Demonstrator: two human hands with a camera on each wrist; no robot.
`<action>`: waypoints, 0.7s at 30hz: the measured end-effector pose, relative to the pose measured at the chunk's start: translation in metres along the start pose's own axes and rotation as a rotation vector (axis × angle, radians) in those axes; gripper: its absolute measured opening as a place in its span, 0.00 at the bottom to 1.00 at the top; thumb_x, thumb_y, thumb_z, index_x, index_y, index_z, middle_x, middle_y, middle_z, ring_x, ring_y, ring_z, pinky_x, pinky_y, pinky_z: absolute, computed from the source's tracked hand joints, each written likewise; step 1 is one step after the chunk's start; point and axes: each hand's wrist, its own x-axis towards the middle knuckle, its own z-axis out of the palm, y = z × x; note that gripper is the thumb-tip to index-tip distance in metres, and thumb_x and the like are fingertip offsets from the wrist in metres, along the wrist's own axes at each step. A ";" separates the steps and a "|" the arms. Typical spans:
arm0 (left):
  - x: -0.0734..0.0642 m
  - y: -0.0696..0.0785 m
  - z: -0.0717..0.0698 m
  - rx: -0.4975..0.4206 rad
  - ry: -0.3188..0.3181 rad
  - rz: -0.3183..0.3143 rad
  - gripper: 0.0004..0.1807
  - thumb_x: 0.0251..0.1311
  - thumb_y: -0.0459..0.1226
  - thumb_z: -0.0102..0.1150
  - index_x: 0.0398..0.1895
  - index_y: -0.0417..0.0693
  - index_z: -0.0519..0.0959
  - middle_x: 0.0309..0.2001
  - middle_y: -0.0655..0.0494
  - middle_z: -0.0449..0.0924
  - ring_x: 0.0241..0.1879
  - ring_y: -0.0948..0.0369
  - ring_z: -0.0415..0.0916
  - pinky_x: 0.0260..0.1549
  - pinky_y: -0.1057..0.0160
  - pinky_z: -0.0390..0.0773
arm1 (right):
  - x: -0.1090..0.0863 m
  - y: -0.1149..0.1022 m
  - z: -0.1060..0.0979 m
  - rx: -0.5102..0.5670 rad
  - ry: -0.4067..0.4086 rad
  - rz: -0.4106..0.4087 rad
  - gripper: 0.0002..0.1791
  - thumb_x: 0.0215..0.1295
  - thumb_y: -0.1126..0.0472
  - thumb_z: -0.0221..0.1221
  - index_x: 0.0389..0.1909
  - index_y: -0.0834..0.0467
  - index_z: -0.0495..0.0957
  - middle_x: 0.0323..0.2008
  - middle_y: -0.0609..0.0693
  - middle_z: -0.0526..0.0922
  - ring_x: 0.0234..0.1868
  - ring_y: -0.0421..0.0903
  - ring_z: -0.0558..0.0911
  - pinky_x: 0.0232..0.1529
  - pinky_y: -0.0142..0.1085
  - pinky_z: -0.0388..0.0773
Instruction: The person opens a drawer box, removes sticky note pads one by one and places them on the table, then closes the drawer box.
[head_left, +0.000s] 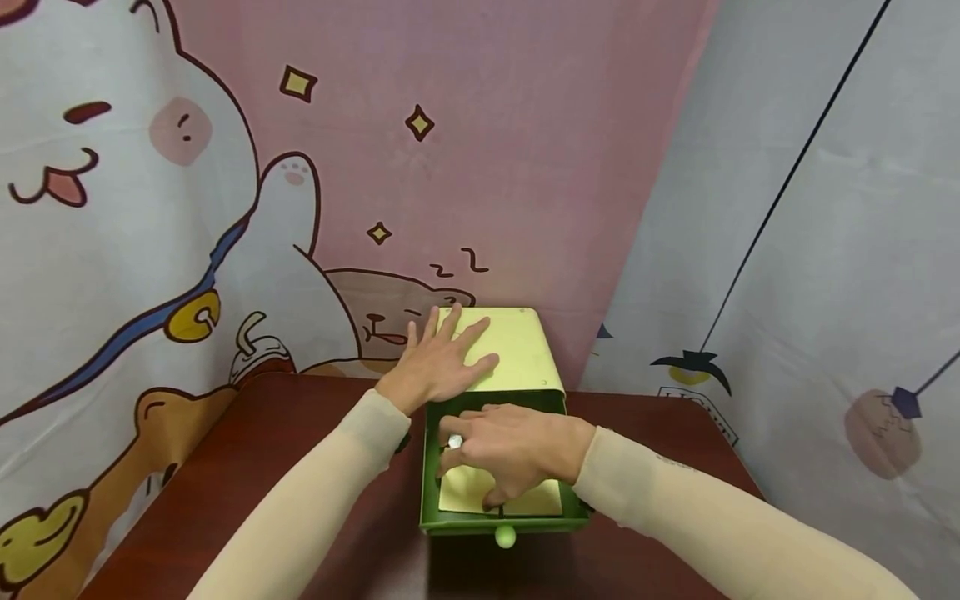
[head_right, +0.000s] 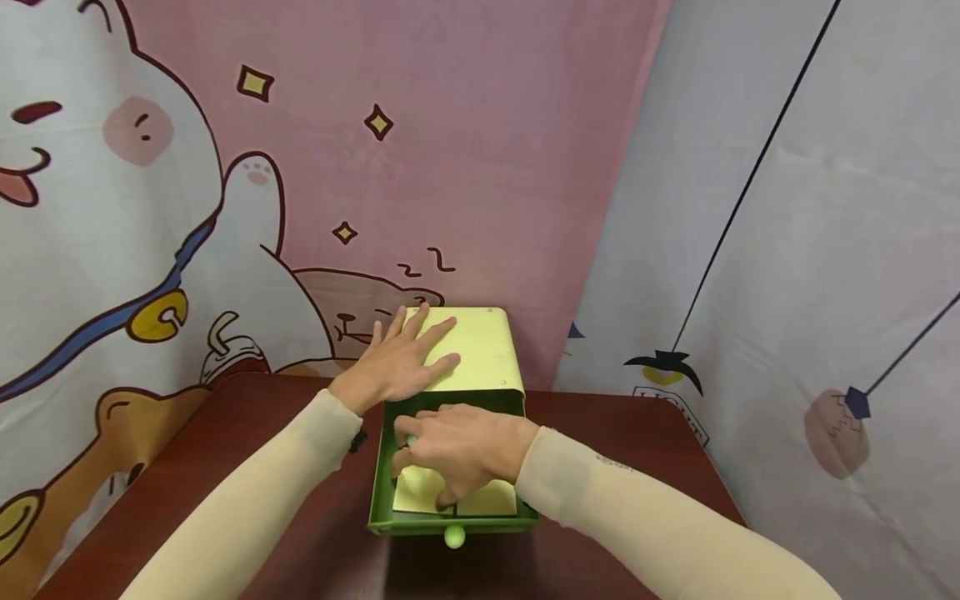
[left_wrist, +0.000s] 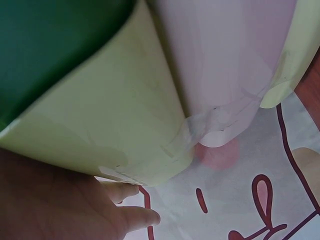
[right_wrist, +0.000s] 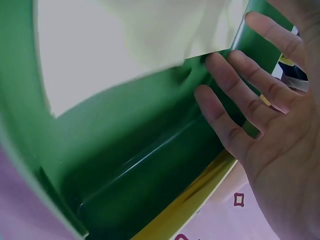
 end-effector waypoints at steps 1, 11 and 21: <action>0.000 0.000 0.000 0.002 0.001 0.000 0.45 0.85 0.76 0.36 0.98 0.78 0.51 1.00 0.47 0.34 0.98 0.36 0.27 0.92 0.21 0.30 | 0.000 0.000 0.000 -0.002 0.003 0.000 0.36 0.66 0.35 0.84 0.74 0.28 0.86 0.73 0.45 0.81 0.64 0.44 0.89 0.63 0.41 0.91; 0.000 -0.001 -0.001 0.004 -0.002 0.000 0.45 0.85 0.76 0.35 0.98 0.79 0.50 1.00 0.47 0.34 0.98 0.36 0.27 0.92 0.20 0.30 | -0.002 0.002 0.001 -0.011 0.002 0.010 0.32 0.72 0.42 0.81 0.75 0.29 0.87 0.73 0.47 0.82 0.62 0.44 0.89 0.59 0.35 0.91; -0.001 -0.001 0.000 0.001 0.003 0.000 0.45 0.85 0.76 0.37 0.98 0.78 0.51 1.00 0.47 0.34 0.98 0.36 0.27 0.92 0.21 0.30 | 0.001 0.000 0.004 -0.005 0.058 -0.009 0.29 0.70 0.34 0.80 0.70 0.33 0.91 0.68 0.48 0.86 0.59 0.45 0.88 0.54 0.36 0.92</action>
